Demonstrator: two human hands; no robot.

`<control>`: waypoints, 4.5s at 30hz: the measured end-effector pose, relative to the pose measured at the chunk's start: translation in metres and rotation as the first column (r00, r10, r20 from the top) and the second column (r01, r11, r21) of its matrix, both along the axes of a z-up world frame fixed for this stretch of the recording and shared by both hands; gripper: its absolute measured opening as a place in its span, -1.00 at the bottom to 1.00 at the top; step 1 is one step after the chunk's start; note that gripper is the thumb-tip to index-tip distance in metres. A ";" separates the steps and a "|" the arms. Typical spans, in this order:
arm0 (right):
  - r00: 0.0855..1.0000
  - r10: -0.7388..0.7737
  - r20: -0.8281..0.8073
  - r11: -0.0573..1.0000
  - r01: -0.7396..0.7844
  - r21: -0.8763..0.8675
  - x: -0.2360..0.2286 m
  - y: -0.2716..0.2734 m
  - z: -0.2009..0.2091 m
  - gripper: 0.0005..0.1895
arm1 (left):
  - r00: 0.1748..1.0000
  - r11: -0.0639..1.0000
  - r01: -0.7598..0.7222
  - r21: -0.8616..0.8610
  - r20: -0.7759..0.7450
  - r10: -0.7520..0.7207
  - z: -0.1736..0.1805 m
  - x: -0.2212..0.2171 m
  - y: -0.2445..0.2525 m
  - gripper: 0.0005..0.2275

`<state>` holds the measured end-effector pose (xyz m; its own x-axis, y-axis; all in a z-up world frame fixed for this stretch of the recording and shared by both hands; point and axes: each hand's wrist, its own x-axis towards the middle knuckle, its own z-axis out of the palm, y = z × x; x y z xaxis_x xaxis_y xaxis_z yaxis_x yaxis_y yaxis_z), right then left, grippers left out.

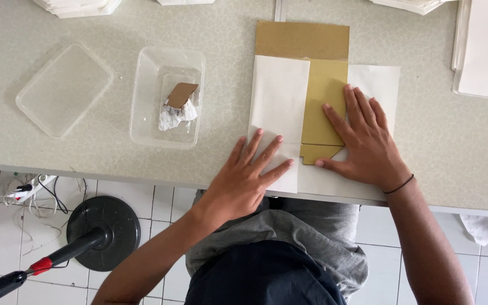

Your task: The person folds a white sheet of paper over a small cardboard template on a table. They smooth the paper with their hands, fold the sides over the template, and press down to crease the folds.

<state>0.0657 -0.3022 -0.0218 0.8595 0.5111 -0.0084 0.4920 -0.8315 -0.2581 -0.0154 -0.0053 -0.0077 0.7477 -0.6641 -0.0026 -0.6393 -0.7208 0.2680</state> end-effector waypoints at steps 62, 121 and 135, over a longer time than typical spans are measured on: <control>1.000 -0.011 -0.017 1.000 0.011 -0.004 0.002 0.000 -0.003 0.28 | 1.000 0.995 -0.028 -0.093 -0.014 0.027 -0.002 -0.008 -0.014 -0.34; 0.873 0.436 0.217 0.891 -0.452 0.028 0.117 0.107 0.002 -0.47 | 0.803 0.946 0.174 -0.272 -0.517 -0.296 0.071 -0.013 0.059 -0.62; 0.891 0.425 0.160 0.898 -0.437 0.045 0.118 0.107 0.001 -0.47 | 0.996 1.000 0.011 0.006 0.089 -0.012 -0.013 0.045 0.014 -0.50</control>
<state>0.1835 -0.1950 -0.0204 0.5432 0.8257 0.1520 0.8338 -0.5093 -0.2130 0.0300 0.0091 -0.0209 0.7374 -0.6728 0.0597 -0.6686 -0.7146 0.2055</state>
